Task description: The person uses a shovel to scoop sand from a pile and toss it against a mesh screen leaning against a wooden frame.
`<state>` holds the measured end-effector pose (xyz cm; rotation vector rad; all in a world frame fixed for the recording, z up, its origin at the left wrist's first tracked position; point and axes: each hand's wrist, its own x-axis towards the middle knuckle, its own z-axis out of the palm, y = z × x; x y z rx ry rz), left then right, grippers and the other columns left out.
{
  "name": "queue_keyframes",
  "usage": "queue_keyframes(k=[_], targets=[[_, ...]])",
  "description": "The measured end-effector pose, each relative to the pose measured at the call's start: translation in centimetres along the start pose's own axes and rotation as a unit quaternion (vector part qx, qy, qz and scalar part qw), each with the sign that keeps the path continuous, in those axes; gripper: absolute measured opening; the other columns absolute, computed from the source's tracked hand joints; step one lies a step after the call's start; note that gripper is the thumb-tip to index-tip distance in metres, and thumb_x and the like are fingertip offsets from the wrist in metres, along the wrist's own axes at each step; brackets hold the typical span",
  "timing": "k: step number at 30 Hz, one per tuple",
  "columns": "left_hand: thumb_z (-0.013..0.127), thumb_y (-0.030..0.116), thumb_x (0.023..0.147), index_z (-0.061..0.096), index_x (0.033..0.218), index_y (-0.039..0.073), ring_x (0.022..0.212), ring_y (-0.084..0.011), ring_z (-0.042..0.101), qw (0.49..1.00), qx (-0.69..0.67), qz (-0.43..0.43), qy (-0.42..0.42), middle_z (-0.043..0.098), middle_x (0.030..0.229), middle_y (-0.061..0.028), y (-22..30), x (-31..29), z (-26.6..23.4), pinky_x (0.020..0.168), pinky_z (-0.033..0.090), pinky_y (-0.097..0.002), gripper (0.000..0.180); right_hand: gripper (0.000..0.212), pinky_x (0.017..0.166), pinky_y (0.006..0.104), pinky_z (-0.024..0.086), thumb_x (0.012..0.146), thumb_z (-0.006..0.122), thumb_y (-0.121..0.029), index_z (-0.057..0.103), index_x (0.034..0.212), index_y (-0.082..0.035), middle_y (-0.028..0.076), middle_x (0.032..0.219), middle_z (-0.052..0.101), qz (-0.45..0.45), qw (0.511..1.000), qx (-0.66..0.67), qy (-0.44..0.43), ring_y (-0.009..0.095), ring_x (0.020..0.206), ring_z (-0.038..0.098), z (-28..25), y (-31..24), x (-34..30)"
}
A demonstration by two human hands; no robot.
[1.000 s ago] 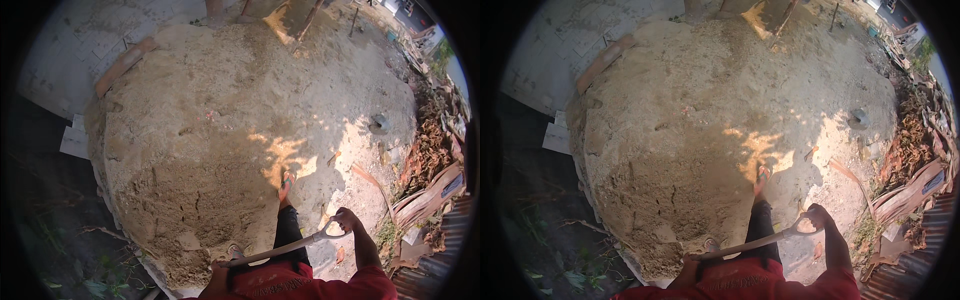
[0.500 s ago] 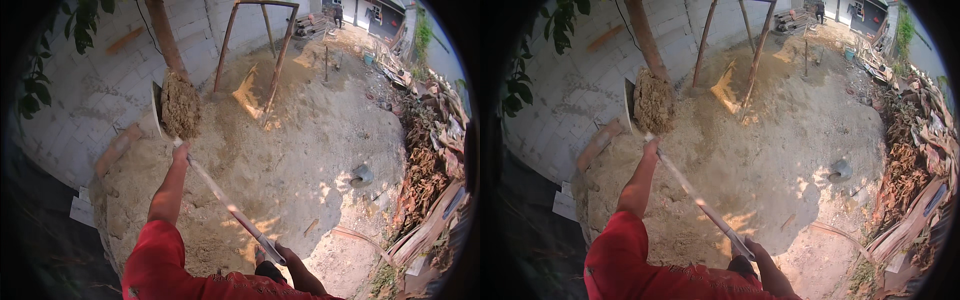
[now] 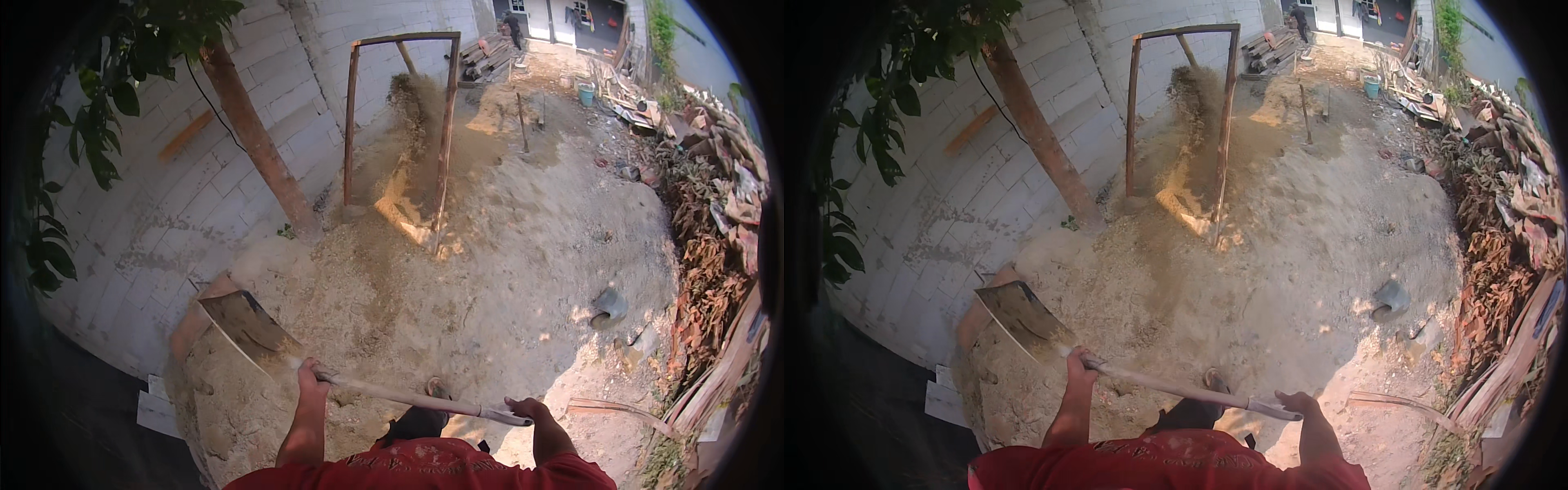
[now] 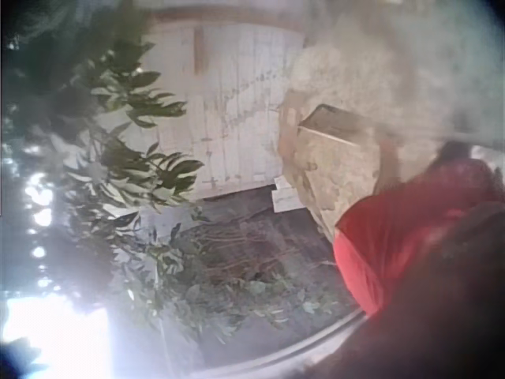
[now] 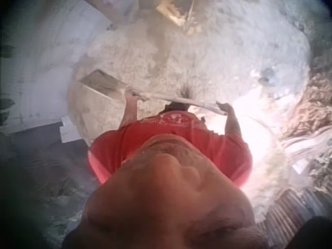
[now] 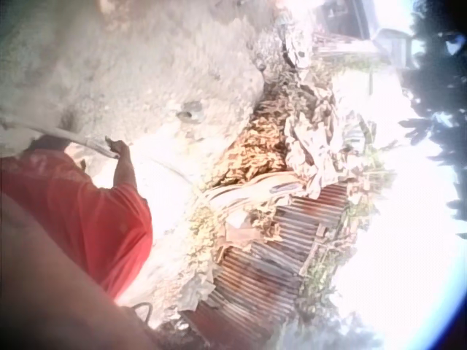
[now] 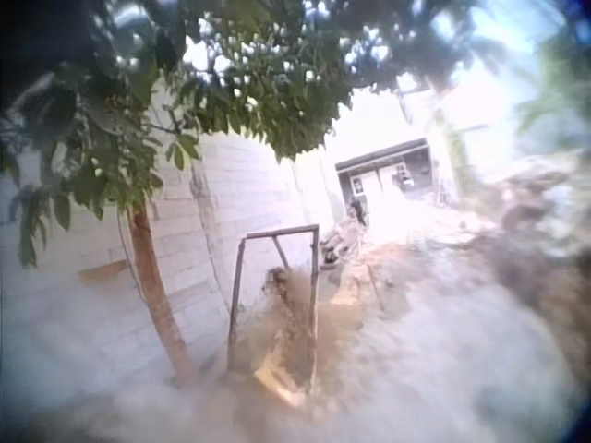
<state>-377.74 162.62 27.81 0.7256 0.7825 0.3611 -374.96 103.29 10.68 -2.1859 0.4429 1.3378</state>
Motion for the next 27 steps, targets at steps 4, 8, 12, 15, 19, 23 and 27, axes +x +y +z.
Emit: queue_keyframes(k=[4,8,12,15,19,23,27], targets=[[0.053,0.024,0.076,0.052,0.094,0.005,0.077,-0.0301,0.052,0.984,0.038,-0.107,0.14,0.052,0.091,-0.0146,-9.0,2.2,-12.4,0.081,0.044,-0.0532,0.026,0.082,0.082,0.0368,0.047,0.067,0.056,-0.077,0.07,0.096,-0.002,0.013,0.1,0.067,-0.038,0.976,-0.214,0.032,0.025,0.094,0.063,-6.0,1.9,4.1],[0.055,0.022,0.077,0.046,0.083,0.008,0.07,-0.0275,0.05,0.956,0.283,0.03,0.073,0.051,0.083,-0.0115,-7.9,2.2,-5.7,0.078,0.045,-0.0534,0.018,0.062,0.066,0.0363,0.049,0.076,0.058,-0.064,0.067,0.102,-0.008,0.012,0.084,0.067,0.017,0.993,-0.11,0.026,0.026,0.076,0.064,-18.8,-13.5,-1.2],[0.057,0.022,0.079,0.046,0.078,0.013,0.067,-0.0231,0.049,0.977,-0.118,-0.122,0.127,0.047,0.074,-0.0052,-4.2,12.4,1.6,0.073,0.044,-0.0489,0.014,0.054,0.058,0.0336,0.049,0.079,0.063,-0.054,0.068,0.091,-0.002,0.01,0.068,0.063,-0.002,0.998,-0.048,0.048,0.022,0.063,0.061,-24.9,-21.4,0.3],[0.057,0.022,0.082,0.046,0.077,0.013,0.066,-0.0231,0.049,0.974,-0.143,-0.104,0.14,0.046,0.071,-0.0036,-2.1,16.0,5.2,0.073,0.045,-0.0485,0.015,0.063,0.06,0.0351,0.049,0.076,0.065,-0.059,0.068,0.086,0.003,0.011,0.068,0.063,0.018,0.997,-0.047,0.065,0.022,0.067,0.063,-25.6,-25.0,0.5],[0.056,0.023,0.084,0.046,0.077,0.013,0.066,-0.0228,0.05,0.97,-0.11,-0.125,0.176,0.048,0.07,-0.0027,-1.8,18.8,9.6,0.073,0.045,-0.0478,0.015,0.056,0.068,0.0361,0.05,0.081,0.06,-0.056,0.069,0.096,-0.003,0.01,0.08,0.068,-0.033,0.989,-0.132,0.058,0.022,0.075,0.064,-25.5,-22.9,5.7],[0.054,0.024,0.086,0.047,0.078,0.013,0.066,-0.023,0.051,0.956,-0.191,-0.136,0.176,0.049,0.07,-0.0035,-4.0,23.4,6.0,0.073,0.047,-0.0474,0.016,0.073,0.073,0.0384,0.048,0.078,0.054,-0.068,0.066,0.102,0.0,0.017,0.09,0.066,-0.044,0.966,0.246,0.069,0.026,0.078,0.063,-27.2,-24.9,9.7],[0.053,0.024,0.087,0.048,0.079,0.01,0.069,-0.0242,0.053,0.952,-0.159,-0.12,0.232,0.052,0.073,-0.006,-4.9,27.7,8.5,0.073,0.047,-0.0463,0.017,0.077,0.082,0.0454,0.044,0.075,0.057,-0.069,0.062,0.111,0.0,0.021,0.101,0.063,-0.011,0.99,0.129,0.055,0.03,0.095,0.058,-33.2,-35.1,11.2]])
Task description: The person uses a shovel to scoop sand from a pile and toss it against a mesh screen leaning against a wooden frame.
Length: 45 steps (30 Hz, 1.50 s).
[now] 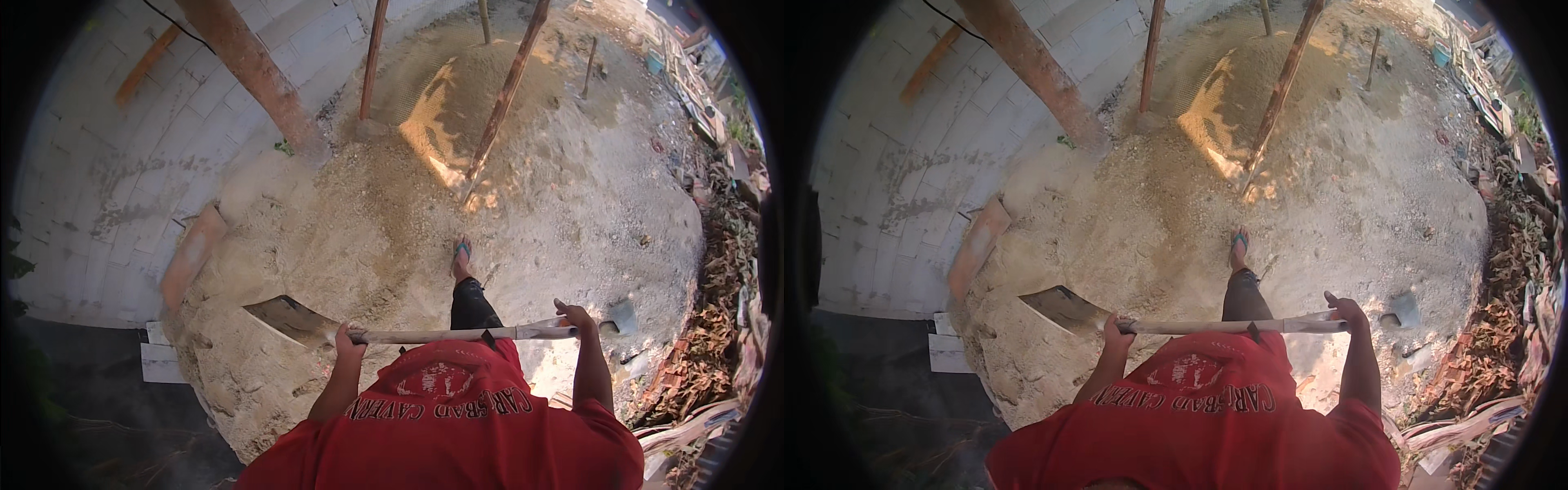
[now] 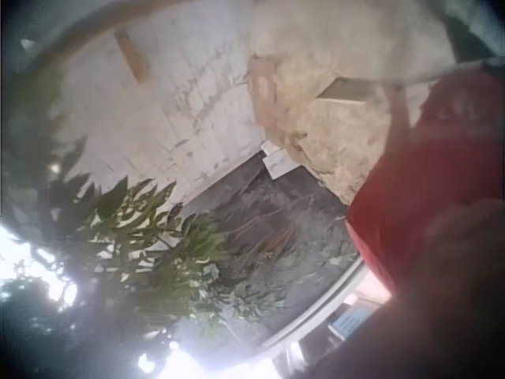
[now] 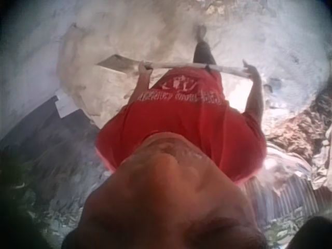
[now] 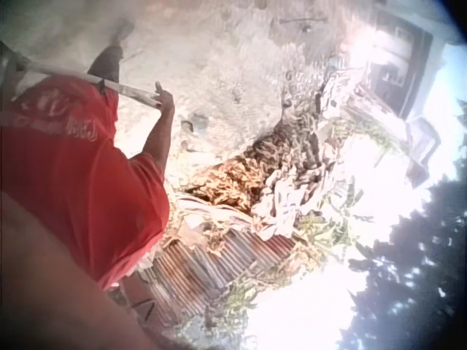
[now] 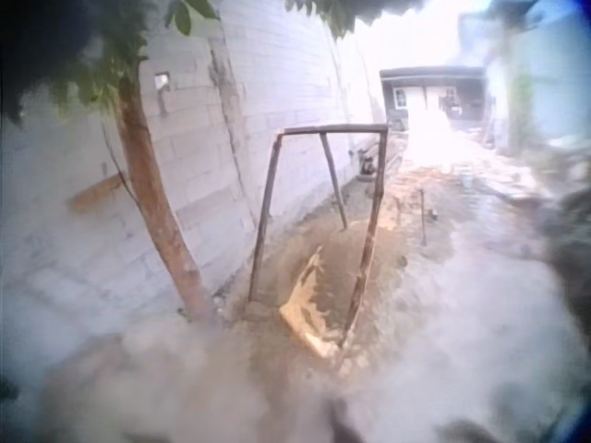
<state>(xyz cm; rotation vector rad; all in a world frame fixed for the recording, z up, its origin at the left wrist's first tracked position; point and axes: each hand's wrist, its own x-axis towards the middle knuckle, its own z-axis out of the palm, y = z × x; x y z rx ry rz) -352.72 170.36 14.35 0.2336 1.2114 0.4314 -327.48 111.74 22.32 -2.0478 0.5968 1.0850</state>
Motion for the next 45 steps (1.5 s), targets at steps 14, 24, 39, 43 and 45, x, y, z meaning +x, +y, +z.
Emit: queue_keyframes(k=[14,24,39,43,45], targets=[[0.055,0.027,0.089,0.05,0.092,0.009,0.079,-0.027,0.057,0.994,0.043,0.063,0.083,0.055,0.084,-0.0103,5.5,14.5,29.4,0.067,0.049,-0.0477,0.019,0.075,0.071,0.0327,0.047,0.081,0.042,-0.072,0.06,0.088,0.0,0.011,0.083,0.065,-0.279,0.905,0.261,-0.186,0.018,0.078,0.061,-7.4,-37.8,8.6],[0.051,0.014,0.088,0.05,0.1,0.002,0.084,-0.0306,0.057,0.997,0.069,-0.015,0.042,0.055,0.091,-0.0139,7.8,27.8,51.7,0.075,0.049,-0.047,0.018,0.027,0.039,0.023,0.037,0.081,0.071,-0.019,0.054,0.091,0.0,-0.002,0.059,0.046,-0.334,0.91,0.138,-0.203,0.006,0.045,0.041,-7.3,-62.2,6.8],[0.056,0.008,0.082,0.046,0.099,0.005,0.071,-0.029,0.06,0.989,0.005,-0.122,0.089,0.054,0.079,-0.014,-0.9,38.6,72.9,0.055,0.05,-0.043,0.02,0.021,0.042,0.0217,0.034,0.087,0.063,-0.02,0.056,0.093,-0.002,-0.002,0.055,0.045,-0.13,0.982,0.136,-0.018,0.006,0.044,0.042,7.2,-89.4,12.3],[0.055,0.01,0.082,0.044,0.091,0.008,0.068,-0.0262,0.054,0.989,-0.076,-0.116,0.049,0.048,0.08,-0.0107,0.0,38.5,76.1,0.056,0.047,-0.0382,0.015,0.023,0.039,0.0218,0.033,0.089,0.062,-0.021,0.054,0.096,-0.001,-0.003,0.055,0.043,-0.198,0.979,0.04,-0.016,0.005,0.043,0.039,7.0,-97.0,9.8],[0.053,0.008,0.08,0.045,0.087,0.007,0.067,-0.026,0.053,0.983,-0.086,-0.145,0.072,0.048,0.079,-0.011,1.3,35.2,80.9,0.056,0.048,-0.0387,0.01,0.018,0.044,0.0181,0.032,0.088,0.061,-0.014,0.056,0.098,0.0,-0.004,0.061,0.049,-0.195,0.981,0.002,-0.014,0.001,0.051,0.04,6.9,-100.9,7.6]])
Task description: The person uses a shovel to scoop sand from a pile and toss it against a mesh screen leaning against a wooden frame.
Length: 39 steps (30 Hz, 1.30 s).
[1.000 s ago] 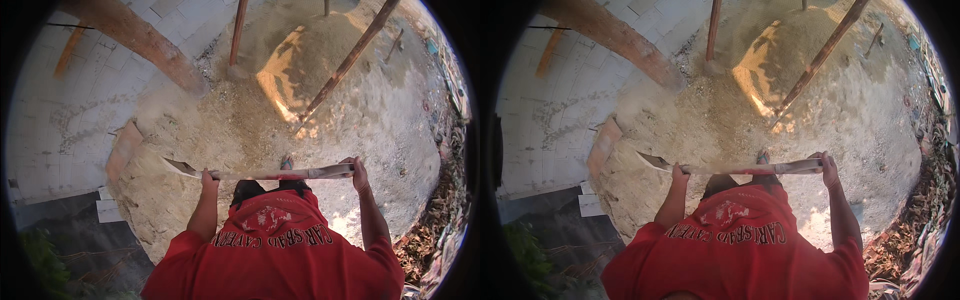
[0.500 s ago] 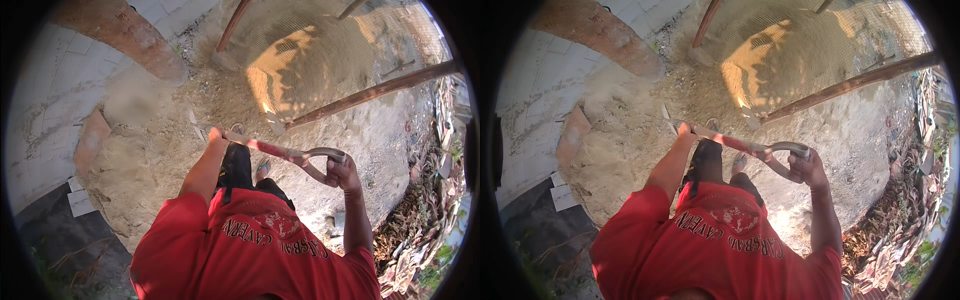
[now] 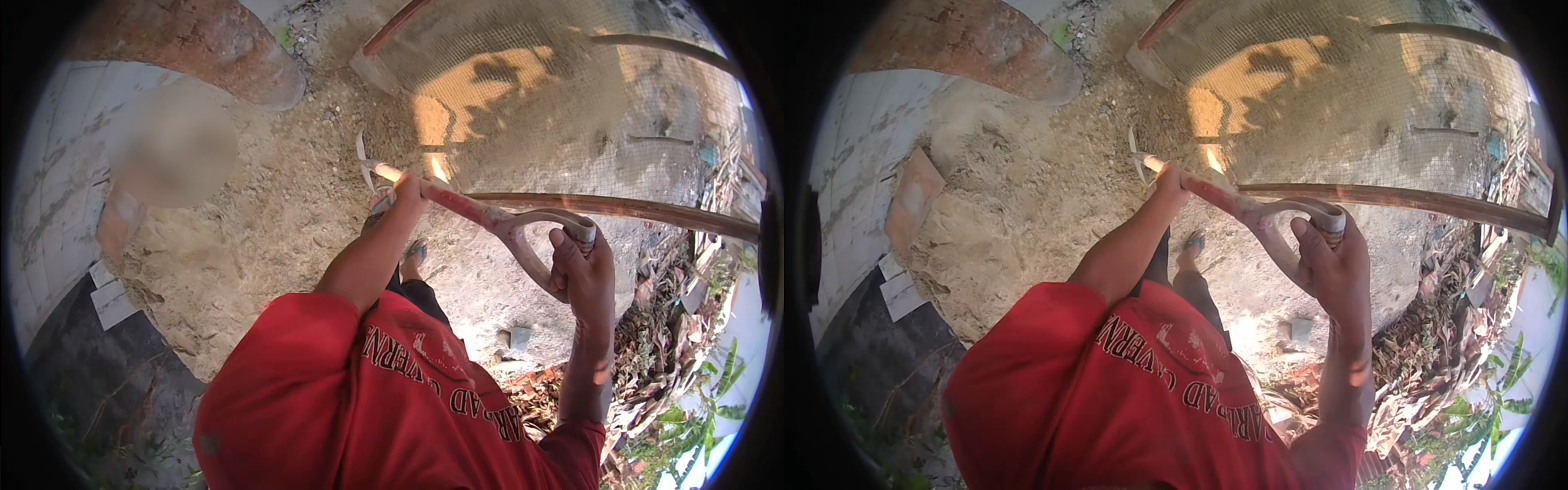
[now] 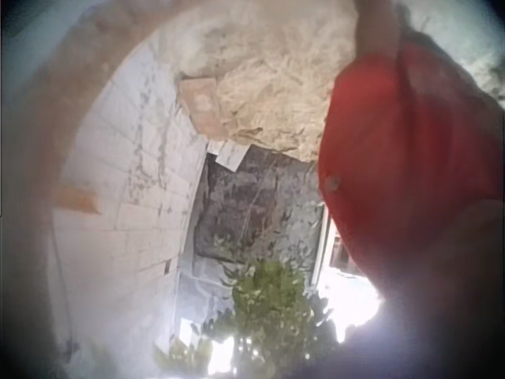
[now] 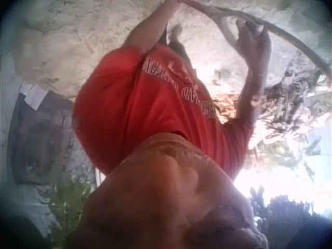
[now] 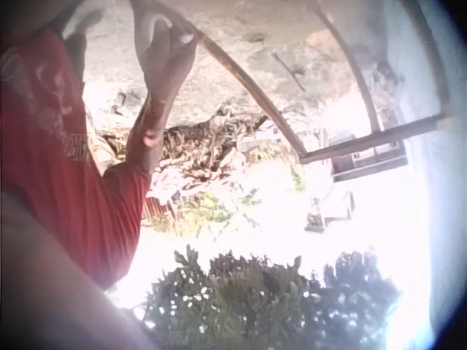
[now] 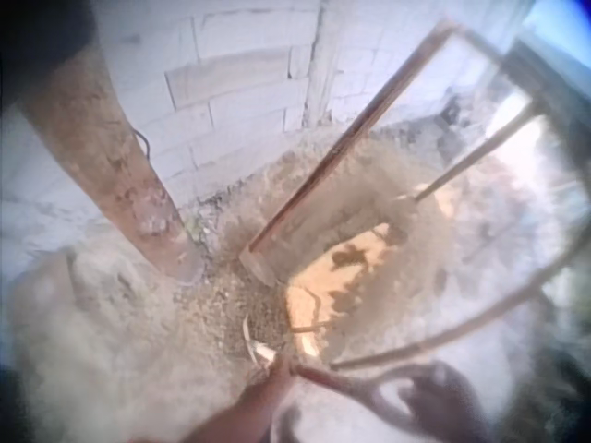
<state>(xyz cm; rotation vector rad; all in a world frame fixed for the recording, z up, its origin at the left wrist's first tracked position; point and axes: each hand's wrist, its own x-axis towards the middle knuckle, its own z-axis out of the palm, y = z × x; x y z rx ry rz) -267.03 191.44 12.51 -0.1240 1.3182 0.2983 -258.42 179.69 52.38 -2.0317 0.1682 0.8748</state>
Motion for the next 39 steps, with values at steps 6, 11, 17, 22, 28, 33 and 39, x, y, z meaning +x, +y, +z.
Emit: queue_keyframes(k=[6,11,17,22,28,33,39], targets=[[0.046,0.007,0.087,0.039,0.093,0.007,0.066,-0.021,0.046,0.996,-0.012,-0.093,-0.005,0.042,0.085,-0.009,2.7,6.5,-0.4,0.048,0.045,-0.0322,0.009,0.042,0.049,0.0215,0.042,0.083,0.069,-0.026,0.048,0.108,0.001,0.003,0.075,0.057,-0.027,0.973,-0.061,-0.222,0.007,0.057,0.054,6.0,-1.9,1.3],[0.051,0.013,0.087,0.034,0.101,0.008,0.057,-0.0214,0.047,0.99,0.04,-0.133,0.011,0.043,0.081,-0.0101,4.5,8.6,-2.8,0.048,0.046,-0.0344,0.023,0.039,0.046,0.024,0.04,0.086,0.064,-0.022,0.043,0.11,0.0,0.005,0.072,0.054,-0.017,0.971,-0.006,-0.237,0.01,0.054,0.051,8.0,0.2,-1.2],[0.053,0.015,0.085,0.036,0.099,0.005,0.055,-0.0235,0.048,0.987,0.092,-0.122,-0.052,0.045,0.072,-0.0103,3.5,4.8,-1.3,0.045,0.044,-0.0372,0.024,0.045,0.066,0.0368,0.048,0.082,0.067,-0.031,0.044,0.103,0.002,0.022,0.083,0.063,-0.021,0.97,-0.176,-0.163,0.028,0.078,0.066,8.9,-3.3,-4.9],[0.055,0.017,0.084,0.036,0.103,0.006,0.059,-0.0234,0.05,0.967,0.06,-0.164,-0.186,0.046,0.073,-0.011,0.8,1.2,1.5,0.047,0.047,-0.037,0.028,0.048,0.059,0.0429,0.047,0.081,0.068,-0.031,0.041,0.104,0.001,0.023,0.078,0.061,-0.043,0.932,-0.319,-0.166,0.039,0.074,0.063,8.6,-8.5,-10.2],[0.051,0.012,0.087,0.025,0.118,-0.003,0.081,-0.0227,0.051,0.91,-0.002,-0.256,-0.326,0.04,0.101,-0.0176,-3.8,-17.7,16.0,0.064,0.052,-0.0358,0.043,0.065,0.04,0.0214,0.031,0.075,0.072,-0.04,0.044,0.107,0.009,0.003,0.063,0.049,-0.327,0.902,-0.275,-0.061,0.006,0.044,0.043,3.3,-14.5,-19.5],[0.052,0.009,0.088,0.026,0.117,-0.004,0.086,-0.0278,0.053,0.935,-0.007,-0.22,-0.277,0.041,0.104,-0.0179,-3.3,-24.4,18.5,0.072,0.053,-0.0396,0.041,0.074,0.032,0.0175,0.022,0.08,0.063,-0.049,0.046,0.109,0.017,0.003,0.067,0.045,-0.358,0.923,-0.036,0.14,0.002,0.037,0.032,-1.2,-16.9,-22.6],[0.055,0.01,0.085,0.03,0.118,0.001,0.081,-0.0262,0.052,0.985,-0.036,-0.086,-0.148,0.042,0.099,-0.0155,1.7,-9.0,11.9,0.081,0.052,-0.0433,0.043,0.029,0.029,0.0196,0.027,0.096,0.046,-0.033,0.044,0.1,-0.005,-0.003,0.054,0.034,-0.2,0.971,0.108,-0.07,0.004,0.036,0.028,-1.5,-9.0,-9.9]])
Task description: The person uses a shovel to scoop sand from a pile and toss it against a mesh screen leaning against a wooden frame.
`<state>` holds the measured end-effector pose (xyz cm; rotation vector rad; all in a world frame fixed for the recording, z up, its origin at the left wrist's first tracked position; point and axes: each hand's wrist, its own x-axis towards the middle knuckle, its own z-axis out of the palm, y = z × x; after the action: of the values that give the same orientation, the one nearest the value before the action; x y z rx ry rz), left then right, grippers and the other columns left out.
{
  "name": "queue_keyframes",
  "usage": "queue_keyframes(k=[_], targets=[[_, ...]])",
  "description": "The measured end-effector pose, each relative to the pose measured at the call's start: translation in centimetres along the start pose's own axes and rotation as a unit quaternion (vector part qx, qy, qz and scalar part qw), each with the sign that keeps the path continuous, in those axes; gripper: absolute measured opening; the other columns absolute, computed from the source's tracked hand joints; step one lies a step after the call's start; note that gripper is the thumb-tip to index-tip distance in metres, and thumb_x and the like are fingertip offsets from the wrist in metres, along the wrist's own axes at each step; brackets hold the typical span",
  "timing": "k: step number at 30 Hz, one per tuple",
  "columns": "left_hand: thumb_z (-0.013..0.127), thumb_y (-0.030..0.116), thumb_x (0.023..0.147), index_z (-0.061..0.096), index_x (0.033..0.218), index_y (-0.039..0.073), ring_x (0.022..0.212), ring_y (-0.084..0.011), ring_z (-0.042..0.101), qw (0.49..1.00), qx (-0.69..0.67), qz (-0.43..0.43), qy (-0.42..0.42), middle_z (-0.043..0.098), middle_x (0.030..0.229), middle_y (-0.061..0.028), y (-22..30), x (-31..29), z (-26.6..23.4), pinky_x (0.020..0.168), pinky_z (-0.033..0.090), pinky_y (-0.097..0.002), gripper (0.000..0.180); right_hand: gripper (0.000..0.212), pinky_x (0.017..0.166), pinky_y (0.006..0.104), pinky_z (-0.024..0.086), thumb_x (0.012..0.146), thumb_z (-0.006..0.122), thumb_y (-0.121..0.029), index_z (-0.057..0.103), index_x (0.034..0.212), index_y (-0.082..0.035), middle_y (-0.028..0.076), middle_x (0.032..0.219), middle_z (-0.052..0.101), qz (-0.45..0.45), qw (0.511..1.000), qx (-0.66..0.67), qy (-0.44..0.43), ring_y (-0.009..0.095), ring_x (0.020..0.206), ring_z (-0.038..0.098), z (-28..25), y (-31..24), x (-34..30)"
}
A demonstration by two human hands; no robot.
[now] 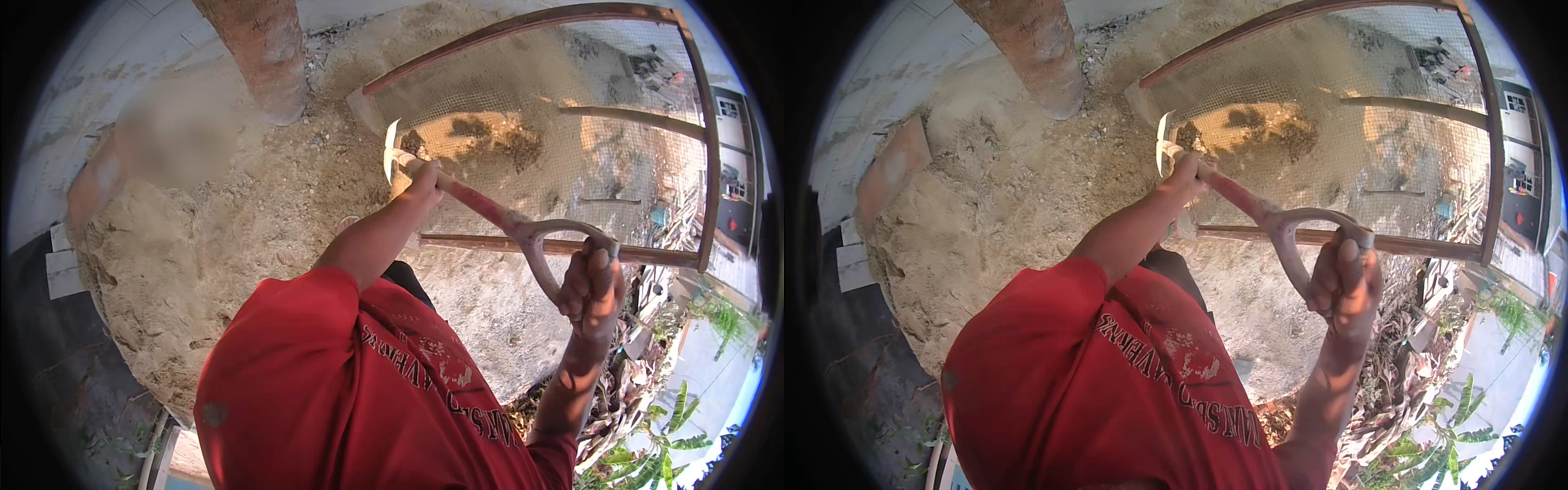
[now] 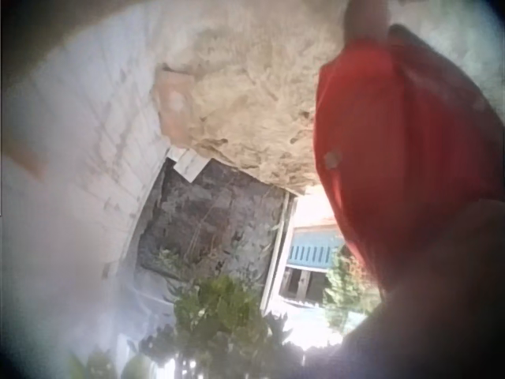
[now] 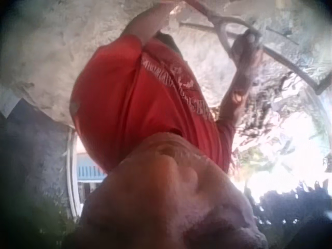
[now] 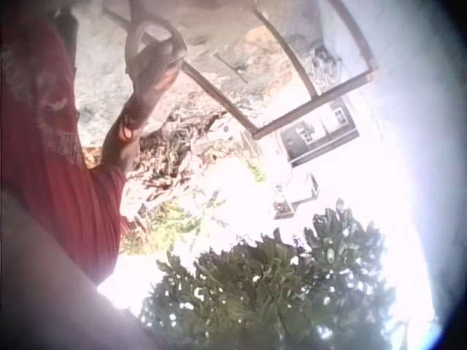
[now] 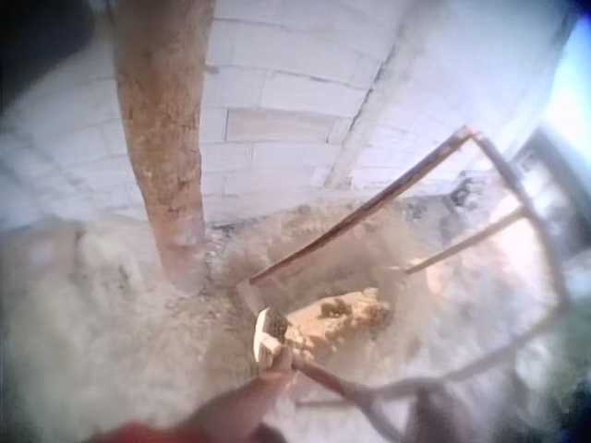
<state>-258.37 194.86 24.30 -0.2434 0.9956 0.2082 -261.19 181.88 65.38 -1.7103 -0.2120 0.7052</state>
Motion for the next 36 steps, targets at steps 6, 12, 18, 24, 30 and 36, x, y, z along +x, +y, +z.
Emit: queue_keyframes(k=[6,12,18,24,30,36], targets=[[0.05,0.014,0.089,0.041,0.11,0.003,0.074,-0.0317,0.057,0.979,0.165,0.058,0.109,0.051,0.092,-0.0161,7.8,8.2,-8.3,0.056,0.051,-0.0428,0.025,0.026,0.035,0.0215,0.033,0.096,0.049,-0.028,0.047,0.104,-0.004,-0.001,0.057,0.042,0.077,0.995,0.027,-0.058,0.006,0.041,0.04,5.4,12.4,3.8],[0.047,0.013,0.088,0.041,0.108,0.003,0.066,-0.0273,0.051,0.986,0.136,0.026,0.093,0.047,0.086,-0.0135,4.0,12.0,-11.7,0.051,0.048,-0.0404,0.024,0.04,0.065,0.0323,0.047,0.088,0.06,-0.032,0.048,0.105,0.002,0.014,0.083,0.061,0.178,0.958,-0.216,-0.061,0.019,0.075,0.061,4.7,9.6,5.3],[0.047,0.014,0.087,0.034,0.111,0.007,0.067,-0.0263,0.049,0.996,0.076,-0.026,0.047,0.043,0.091,-0.0146,-1.3,9.4,-8.0,0.053,0.047,-0.0383,0.028,0.033,0.047,0.0285,0.042,0.087,0.061,-0.026,0.046,0.099,0.0,0.008,0.066,0.056,0.149,0.959,-0.229,-0.082,0.012,0.053,0.055,2.5,5.8,5.2],[0.05,0.011,0.086,0.029,0.116,0.007,0.082,-0.0234,0.046,0.996,-0.068,-0.042,-0.029,0.036,0.104,-0.0128,-3.3,12.7,-6.9,0.062,0.05,-0.0355,0.037,0.031,0.042,0.022,0.038,0.089,0.06,-0.026,0.046,0.097,0.001,0.001,0.063,0.05,0.116,0.961,-0.228,-0.106,0.005,0.049,0.048,2.2,2.9,6.0],[0.047,0.011,0.087,0.026,0.112,-0.003,0.079,-0.0199,0.044,0.993,-0.054,-0.055,-0.085,0.036,0.096,-0.0132,-9.2,-2.2,4.3,0.073,0.048,-0.0324,0.035,0.04,0.043,0.0235,0.039,0.082,0.063,-0.027,0.046,0.106,0.001,0.004,0.07,0.055,0.056,0.964,-0.258,-0.032,0.009,0.052,0.049,-0.1,-6.2,-0.7],[0.05,0.02,0.092,0.021,0.121,-0.011,0.1,-0.0297,0.051,0.967,0.004,-0.14,-0.214,0.042,0.11,-0.0207,-14.5,-18.5,17.1,0.087,0.051,-0.0422,0.052,0.06,0.034,0.0189,0.03,0.094,0.044,-0.042,0.035,0.124,0.009,0.015,0.083,0.056,-0.252,0.897,-0.268,0.245,0.008,0.043,0.039,-16.8,-20.0,-13.3]])
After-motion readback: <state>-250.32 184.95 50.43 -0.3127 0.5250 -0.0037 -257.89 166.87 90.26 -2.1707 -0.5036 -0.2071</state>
